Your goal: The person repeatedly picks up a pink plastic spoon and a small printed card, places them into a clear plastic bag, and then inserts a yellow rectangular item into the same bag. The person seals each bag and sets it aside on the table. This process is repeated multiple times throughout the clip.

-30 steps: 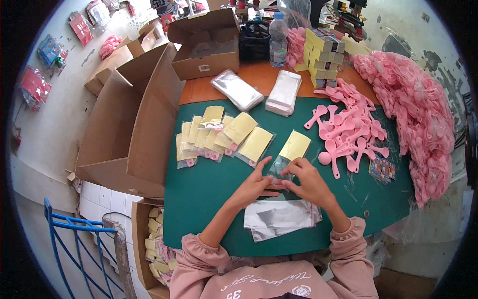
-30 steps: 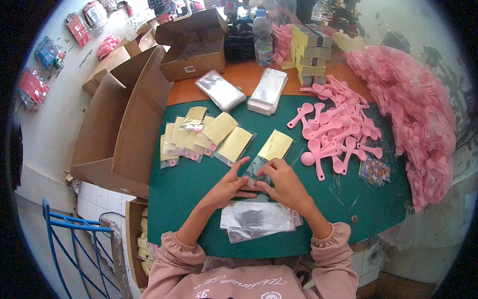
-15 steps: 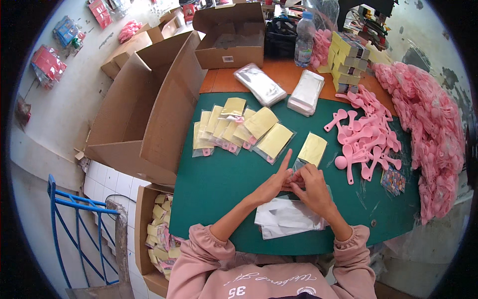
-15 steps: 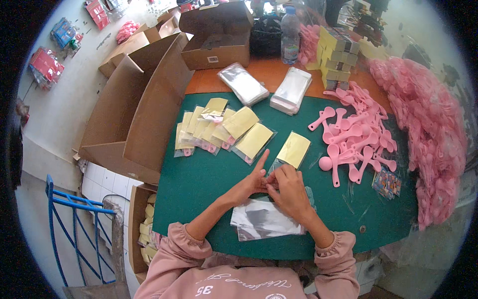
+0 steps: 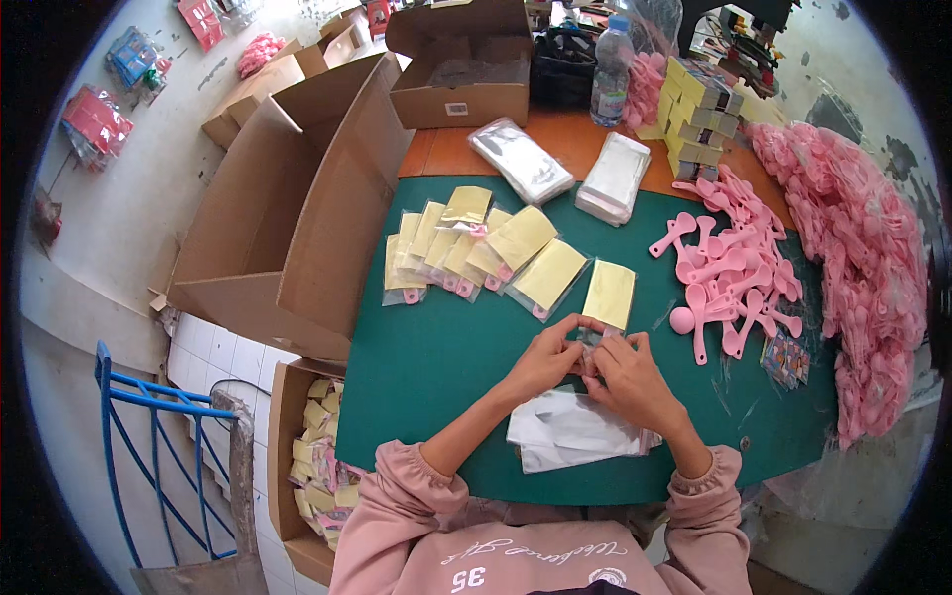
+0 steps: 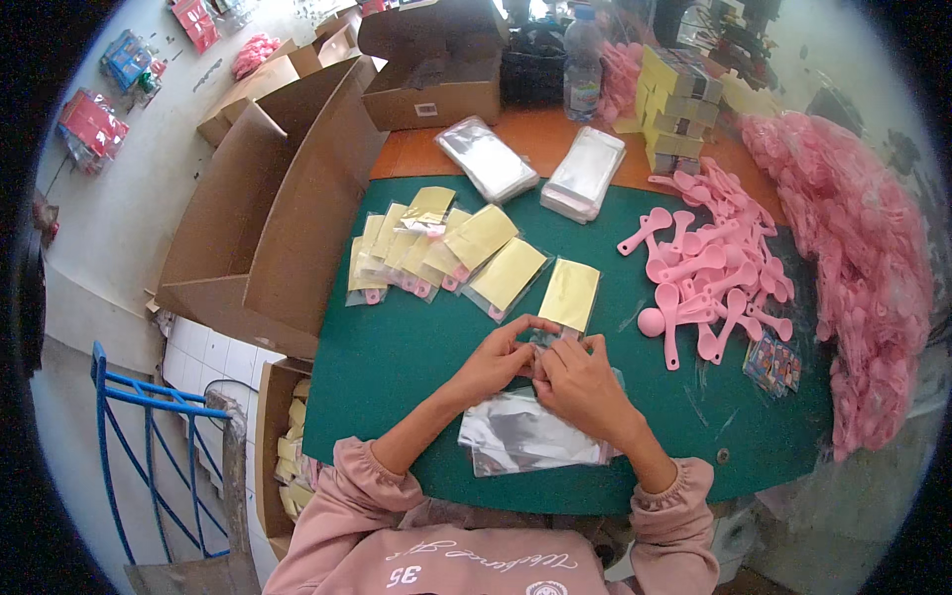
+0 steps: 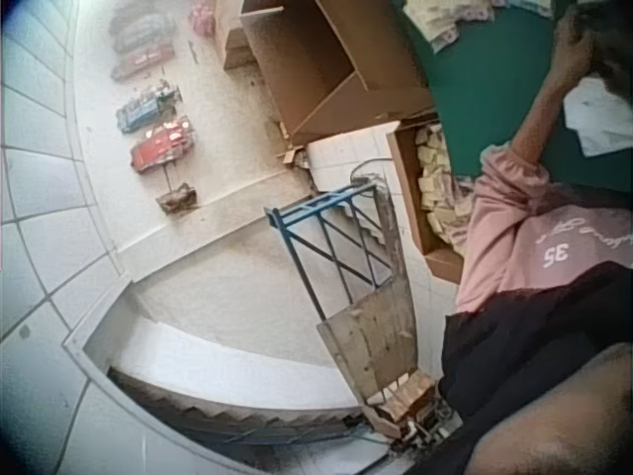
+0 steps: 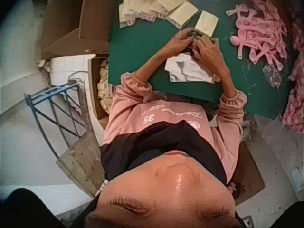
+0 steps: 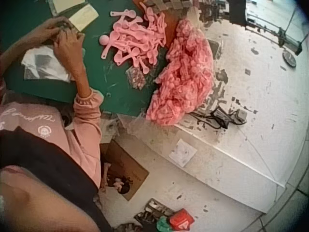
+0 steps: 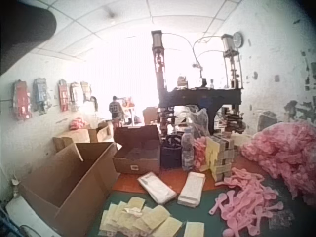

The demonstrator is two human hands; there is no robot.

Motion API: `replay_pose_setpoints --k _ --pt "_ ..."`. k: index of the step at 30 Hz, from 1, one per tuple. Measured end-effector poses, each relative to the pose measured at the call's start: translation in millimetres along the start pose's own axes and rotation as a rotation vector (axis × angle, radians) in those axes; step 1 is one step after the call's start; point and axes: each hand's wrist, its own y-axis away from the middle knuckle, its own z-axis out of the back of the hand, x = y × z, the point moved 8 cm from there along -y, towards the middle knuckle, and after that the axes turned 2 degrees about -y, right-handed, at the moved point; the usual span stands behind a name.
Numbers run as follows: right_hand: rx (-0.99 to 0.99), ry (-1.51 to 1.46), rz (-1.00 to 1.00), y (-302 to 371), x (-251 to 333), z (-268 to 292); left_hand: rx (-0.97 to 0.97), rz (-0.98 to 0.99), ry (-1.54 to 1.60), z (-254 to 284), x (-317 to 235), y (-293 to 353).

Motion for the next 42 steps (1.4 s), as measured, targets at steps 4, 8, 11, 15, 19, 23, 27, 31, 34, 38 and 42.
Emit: replay_pose_setpoints --k 4,8,11,15,19,23,27,31,34,38,42 --pt "0.212 -0.401 -0.022 5 -11 10 -0.083 0.024 -0.004 14 9 -1" --pt "0.122 -0.874 -0.358 29 -91 45 -0.041 0.044 0.108 7 7 -1" --pt "-0.380 -0.705 -0.490 53 -158 90 0.020 0.047 0.139 8 4 -2" --pt "-0.448 -0.613 -0.569 53 -128 78 0.048 0.078 0.167 1 -1 -2" --pt "-0.305 -0.011 -0.111 5 -32 49 0.050 0.027 0.126 -1 -9 4" --pt "-0.207 -0.019 -0.231 11 -51 21 0.117 0.011 0.115 -1 -11 5" --pt "-0.216 -0.148 -0.243 15 -55 23 0.115 -0.011 0.028 1 -23 7" --pt "-0.223 -0.306 -0.212 17 -58 24 -0.006 -0.326 -0.603 3 -44 9" --pt "-0.183 -0.402 -0.176 18 -59 19 -0.077 -0.349 -0.703 3 -42 8" --pt "-0.113 -0.452 -0.261 16 -61 19 -0.157 -0.352 -0.693 9 -40 7" --pt "-0.084 -0.782 -0.451 26 -84 -6 -0.219 -0.336 -0.641 14 -41 7"
